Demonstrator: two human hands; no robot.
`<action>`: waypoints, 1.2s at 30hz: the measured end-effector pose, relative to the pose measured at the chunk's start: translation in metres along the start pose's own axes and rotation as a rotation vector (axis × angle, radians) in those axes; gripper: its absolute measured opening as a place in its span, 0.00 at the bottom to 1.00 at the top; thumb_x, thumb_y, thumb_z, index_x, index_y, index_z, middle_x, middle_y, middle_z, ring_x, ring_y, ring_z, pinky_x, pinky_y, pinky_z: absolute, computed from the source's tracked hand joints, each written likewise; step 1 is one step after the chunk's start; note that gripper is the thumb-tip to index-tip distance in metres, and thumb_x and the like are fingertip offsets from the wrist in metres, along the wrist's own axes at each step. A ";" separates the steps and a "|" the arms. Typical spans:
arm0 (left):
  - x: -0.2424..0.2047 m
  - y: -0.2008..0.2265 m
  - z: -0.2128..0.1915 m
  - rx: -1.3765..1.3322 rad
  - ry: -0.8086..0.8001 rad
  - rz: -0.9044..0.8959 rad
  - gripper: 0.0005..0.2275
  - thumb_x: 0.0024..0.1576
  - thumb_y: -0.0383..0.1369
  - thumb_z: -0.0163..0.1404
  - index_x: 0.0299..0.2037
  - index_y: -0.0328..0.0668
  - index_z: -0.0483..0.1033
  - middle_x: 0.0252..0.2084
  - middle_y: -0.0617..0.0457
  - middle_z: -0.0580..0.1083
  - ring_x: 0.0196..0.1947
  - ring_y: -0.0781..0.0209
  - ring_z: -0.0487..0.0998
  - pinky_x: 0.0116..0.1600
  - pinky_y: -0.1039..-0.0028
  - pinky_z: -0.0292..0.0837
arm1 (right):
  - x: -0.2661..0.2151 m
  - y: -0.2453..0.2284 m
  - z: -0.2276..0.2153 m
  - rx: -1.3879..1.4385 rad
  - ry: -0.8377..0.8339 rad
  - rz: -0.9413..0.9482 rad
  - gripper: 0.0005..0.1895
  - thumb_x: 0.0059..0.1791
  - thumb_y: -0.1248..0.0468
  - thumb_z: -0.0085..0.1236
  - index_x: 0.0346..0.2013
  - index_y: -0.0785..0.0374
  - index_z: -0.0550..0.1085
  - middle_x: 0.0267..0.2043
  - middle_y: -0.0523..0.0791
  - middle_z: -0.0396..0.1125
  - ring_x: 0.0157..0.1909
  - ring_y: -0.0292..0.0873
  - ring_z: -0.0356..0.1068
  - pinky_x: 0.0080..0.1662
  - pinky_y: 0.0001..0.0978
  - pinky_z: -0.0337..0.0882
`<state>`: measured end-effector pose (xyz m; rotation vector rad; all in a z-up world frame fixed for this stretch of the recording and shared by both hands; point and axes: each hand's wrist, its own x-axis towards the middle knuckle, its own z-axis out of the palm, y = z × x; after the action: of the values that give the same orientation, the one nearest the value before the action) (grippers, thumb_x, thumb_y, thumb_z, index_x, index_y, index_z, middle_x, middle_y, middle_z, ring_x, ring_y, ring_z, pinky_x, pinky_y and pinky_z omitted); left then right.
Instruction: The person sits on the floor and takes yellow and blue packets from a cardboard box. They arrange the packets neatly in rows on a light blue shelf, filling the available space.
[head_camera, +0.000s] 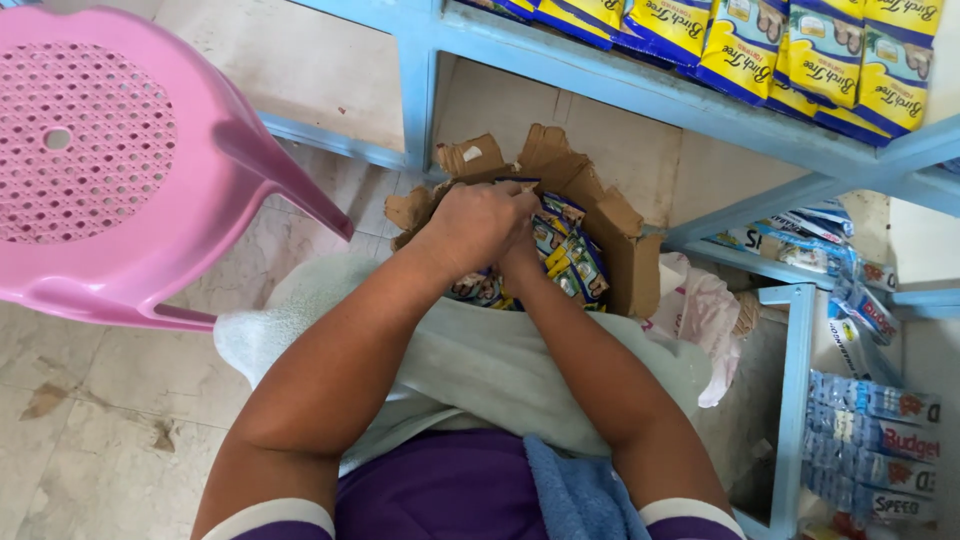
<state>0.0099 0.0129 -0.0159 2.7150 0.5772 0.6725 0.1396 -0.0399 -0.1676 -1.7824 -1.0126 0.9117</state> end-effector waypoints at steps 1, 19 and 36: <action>0.001 -0.001 -0.004 -0.002 0.000 0.001 0.05 0.56 0.34 0.55 0.39 0.46 0.78 0.38 0.51 0.78 0.35 0.47 0.82 0.37 0.57 0.77 | 0.003 0.008 -0.008 -0.001 0.001 0.001 0.18 0.53 0.59 0.52 0.56 0.59 0.66 0.55 0.46 0.67 0.57 0.48 0.69 0.53 0.49 0.69; 0.036 0.007 -0.016 -0.763 0.207 -0.151 0.25 0.58 0.32 0.58 0.65 0.40 0.65 0.49 0.43 0.77 0.50 0.48 0.81 0.52 0.64 0.76 | -0.054 -0.073 -0.150 0.781 -0.081 -0.245 0.30 0.43 0.83 0.50 0.60 0.69 0.70 0.56 0.49 0.71 0.58 0.45 0.72 0.61 0.40 0.71; 0.043 0.028 -0.003 -0.746 0.091 -0.087 0.09 0.58 0.34 0.58 0.43 0.40 0.75 0.39 0.44 0.75 0.40 0.45 0.79 0.42 0.62 0.73 | -0.052 -0.041 -0.138 0.758 0.064 -0.402 0.05 0.58 0.70 0.55 0.49 0.62 0.74 0.48 0.40 0.70 0.50 0.35 0.68 0.55 0.33 0.69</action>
<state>0.0515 0.0078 0.0130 1.9645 0.3597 0.7947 0.2286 -0.1195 -0.0723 -0.9280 -0.7916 0.8226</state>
